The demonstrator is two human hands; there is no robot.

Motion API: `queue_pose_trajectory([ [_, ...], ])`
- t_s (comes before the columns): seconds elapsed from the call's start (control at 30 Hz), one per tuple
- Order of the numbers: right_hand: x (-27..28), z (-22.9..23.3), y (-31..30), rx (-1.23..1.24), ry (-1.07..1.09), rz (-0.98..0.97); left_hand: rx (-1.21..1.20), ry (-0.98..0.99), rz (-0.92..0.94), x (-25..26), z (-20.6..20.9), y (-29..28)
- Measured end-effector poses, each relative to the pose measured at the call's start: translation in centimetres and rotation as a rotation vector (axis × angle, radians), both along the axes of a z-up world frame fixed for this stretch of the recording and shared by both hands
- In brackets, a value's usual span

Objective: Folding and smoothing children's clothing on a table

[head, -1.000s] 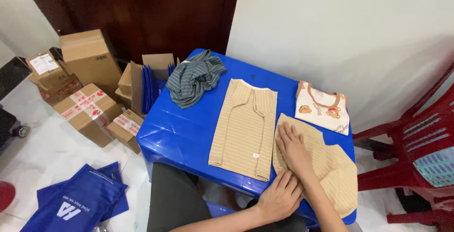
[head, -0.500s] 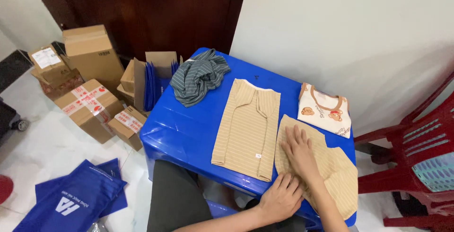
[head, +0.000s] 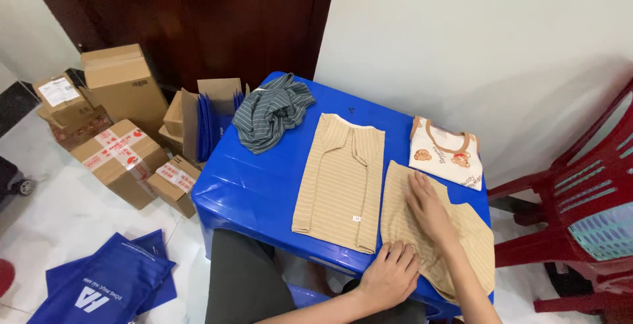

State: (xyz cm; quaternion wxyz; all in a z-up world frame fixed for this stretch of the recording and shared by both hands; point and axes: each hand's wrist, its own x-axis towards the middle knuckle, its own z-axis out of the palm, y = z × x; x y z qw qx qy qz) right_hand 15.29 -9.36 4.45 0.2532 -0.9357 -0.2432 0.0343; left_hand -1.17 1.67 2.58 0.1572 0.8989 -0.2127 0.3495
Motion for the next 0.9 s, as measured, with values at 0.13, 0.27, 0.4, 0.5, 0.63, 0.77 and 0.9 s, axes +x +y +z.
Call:
queue_pose_trajectory([
  [0.13,-2.4,-0.4,-3.8,-0.104,0.035,0.009,-0.027,0.046,-0.022,0.3,-0.3,-0.2],
  [0.27,-2.1,-1.0,-7.2,-0.132,0.012,-0.094,-0.045,0.097,-0.042,0.4,-0.4,-0.3],
  [0.4,-2.1,-0.9,-8.3,-0.126,-0.032,-0.179,-0.019,0.11,-0.027,0.4,0.1,-0.4],
  [0.5,-3.9,0.3,-6.8,-0.053,0.016,-0.105,-0.107,0.196,-0.066,0.3,0.8,-0.8],
  [0.63,-4.0,-1.2,-6.9,-0.103,-0.003,-0.042,-0.268,0.23,-0.201,2.6,0.8,-2.2],
  [0.77,-3.4,-2.1,-7.3,-0.087,-0.043,-0.048,-0.144,0.182,0.113,10.4,-4.1,-4.1],
  [0.9,-2.2,-3.1,-7.5,-0.049,-0.061,-0.17,0.221,0.575,0.227,17.9,-6.7,-2.8],
])
